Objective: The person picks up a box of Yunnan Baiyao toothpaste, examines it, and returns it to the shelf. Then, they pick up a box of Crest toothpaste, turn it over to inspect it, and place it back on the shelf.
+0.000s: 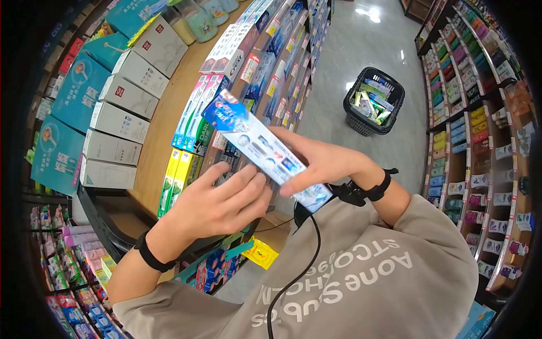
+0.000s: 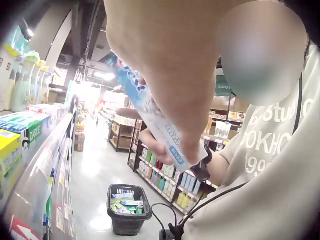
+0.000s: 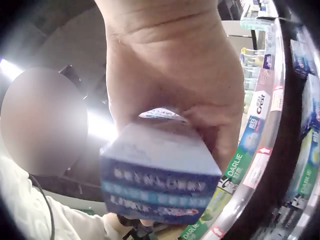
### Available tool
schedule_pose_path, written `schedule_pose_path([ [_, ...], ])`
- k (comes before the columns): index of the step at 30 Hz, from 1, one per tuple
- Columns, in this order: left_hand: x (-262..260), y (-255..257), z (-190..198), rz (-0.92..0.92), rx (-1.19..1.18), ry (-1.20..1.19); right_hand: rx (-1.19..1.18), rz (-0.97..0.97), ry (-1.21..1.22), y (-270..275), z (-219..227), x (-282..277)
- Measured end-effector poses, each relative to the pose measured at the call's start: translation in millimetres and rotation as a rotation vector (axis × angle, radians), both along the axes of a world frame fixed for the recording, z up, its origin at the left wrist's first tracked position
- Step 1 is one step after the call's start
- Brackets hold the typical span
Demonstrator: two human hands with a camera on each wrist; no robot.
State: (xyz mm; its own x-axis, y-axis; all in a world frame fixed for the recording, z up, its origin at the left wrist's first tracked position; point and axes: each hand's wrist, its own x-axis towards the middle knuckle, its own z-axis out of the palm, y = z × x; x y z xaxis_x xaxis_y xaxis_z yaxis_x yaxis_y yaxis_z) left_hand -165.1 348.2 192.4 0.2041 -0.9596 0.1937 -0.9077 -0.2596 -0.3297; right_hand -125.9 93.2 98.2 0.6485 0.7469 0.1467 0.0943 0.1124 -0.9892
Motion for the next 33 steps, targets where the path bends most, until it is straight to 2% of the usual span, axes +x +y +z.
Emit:
schedule_pose_path([
  [1,-1,5,-1,0.008,0.0,-0.018,0.0,0.007,0.132,-2,-2,1],
  [4,-1,0,7,0.056,-0.09,-0.163,-0.125,0.131,0.215,-11,8,4],
  [5,-1,-3,7,0.138,-0.108,-0.104,-0.311,0.181,0.068,-18,24,4],
  [8,11,-2,5,0.297,0.069,-0.007,-0.287,0.282,-0.167,-28,14,0],
  [10,11,2,2,0.316,0.088,0.168,-0.226,0.259,-0.199,-29,-4,4],
  [12,12,1,5,0.347,0.083,0.226,-0.188,0.303,-0.037,-44,-2,11],
  [15,14,-1,8,0.359,-0.067,0.291,-0.014,0.289,0.176,-70,-4,22],
  [18,17,-1,9,0.404,-0.205,0.341,0.278,0.12,0.113,-82,-12,27],
  [23,18,5,10,0.474,-0.309,0.346,0.394,-0.015,0.076,-88,0,22],
  [25,20,7,11,0.482,-0.287,0.317,0.394,-0.084,-0.082,-76,-5,26],
  [28,21,11,11,0.486,-0.222,0.275,0.148,-0.291,-0.578,-66,-5,32],
  [33,24,14,8,0.457,-0.172,0.215,0.213,-0.273,-0.399,-57,-13,30],
])
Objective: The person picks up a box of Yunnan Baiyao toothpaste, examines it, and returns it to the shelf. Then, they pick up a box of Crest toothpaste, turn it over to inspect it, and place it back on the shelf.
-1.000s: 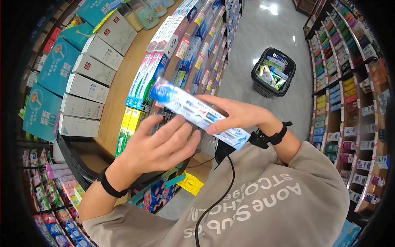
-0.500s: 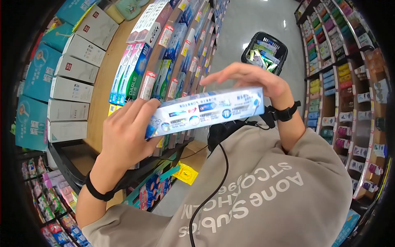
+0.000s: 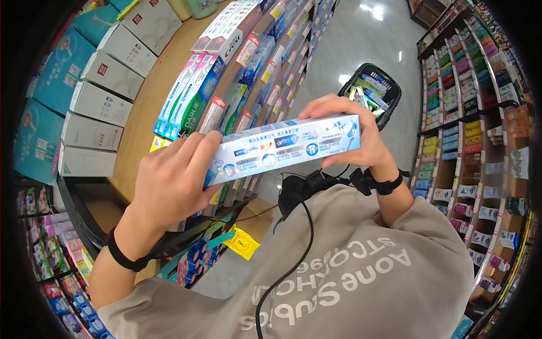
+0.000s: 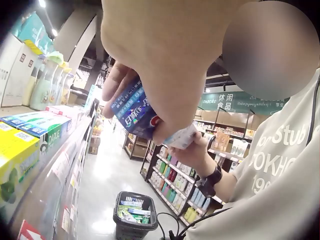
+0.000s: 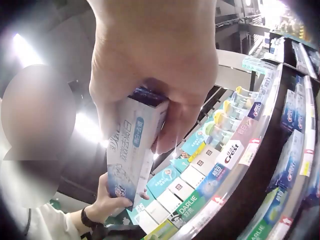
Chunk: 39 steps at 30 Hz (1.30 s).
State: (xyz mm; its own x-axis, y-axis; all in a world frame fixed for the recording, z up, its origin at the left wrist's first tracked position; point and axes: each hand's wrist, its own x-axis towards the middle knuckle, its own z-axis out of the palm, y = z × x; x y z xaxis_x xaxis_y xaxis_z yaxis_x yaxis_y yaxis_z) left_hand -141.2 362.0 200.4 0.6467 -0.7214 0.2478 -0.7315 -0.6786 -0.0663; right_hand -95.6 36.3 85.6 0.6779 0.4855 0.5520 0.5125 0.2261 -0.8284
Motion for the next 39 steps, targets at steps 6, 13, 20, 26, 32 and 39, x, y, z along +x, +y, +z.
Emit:
schedule_pose_path([
  [6,5,0,-1,-0.004,-0.009,0.029,0.019,0.038,0.049,0,9,1],
  [13,8,-1,-3,0.001,-0.029,0.031,0.062,0.032,0.048,2,2,9],
  [20,0,-2,-1,0.041,-0.016,0.034,0.075,0.036,0.004,5,1,7],
  [26,-1,-4,7,0.036,-0.02,0.032,0.048,0.045,-0.048,1,11,3],
  [32,-3,-8,6,-0.002,0.005,0.036,0.054,0.0,-0.003,-2,7,-14],
  [39,-5,-5,2,-0.04,0.003,0.024,0.035,-0.084,-0.028,-5,8,-33],
])
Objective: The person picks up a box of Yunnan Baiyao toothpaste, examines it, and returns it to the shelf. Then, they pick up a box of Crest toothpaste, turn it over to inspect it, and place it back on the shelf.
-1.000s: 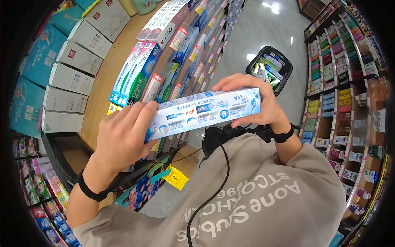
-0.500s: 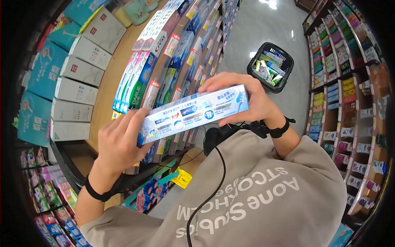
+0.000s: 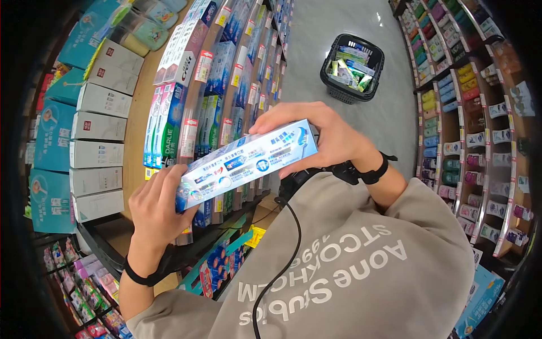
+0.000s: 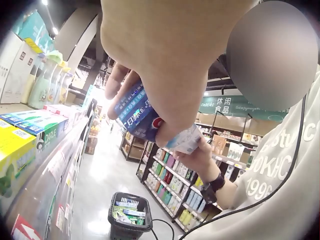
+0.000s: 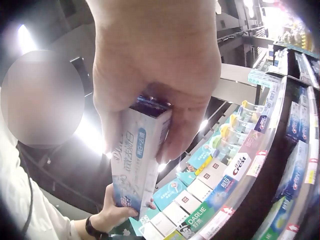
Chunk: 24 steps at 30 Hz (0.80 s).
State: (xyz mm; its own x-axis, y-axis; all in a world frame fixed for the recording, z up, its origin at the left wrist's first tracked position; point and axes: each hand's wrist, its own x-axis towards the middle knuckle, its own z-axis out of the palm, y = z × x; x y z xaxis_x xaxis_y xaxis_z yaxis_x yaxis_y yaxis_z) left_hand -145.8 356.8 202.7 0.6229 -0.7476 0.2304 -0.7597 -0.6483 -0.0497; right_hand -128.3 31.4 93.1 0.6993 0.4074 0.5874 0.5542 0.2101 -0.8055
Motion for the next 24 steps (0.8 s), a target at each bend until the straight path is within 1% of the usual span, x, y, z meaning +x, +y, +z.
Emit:
schedule_pose_path([
  [3,-3,-1,-1,-0.007,0.016,0.003,-0.006,-0.005,0.009,0,-4,-6],
  [7,-6,0,0,0.012,0.017,0.094,-0.024,0.002,0.056,-1,-2,-12],
  [10,-7,-2,0,-0.005,-0.001,0.052,-0.04,-0.005,0.06,-3,-2,-13],
  [19,-4,-2,0,-0.032,-0.036,0.062,-0.094,-0.016,0.09,-3,1,-10],
  [24,-2,0,-1,-0.019,-0.001,0.053,-0.093,-0.017,0.097,-3,-2,-10],
])
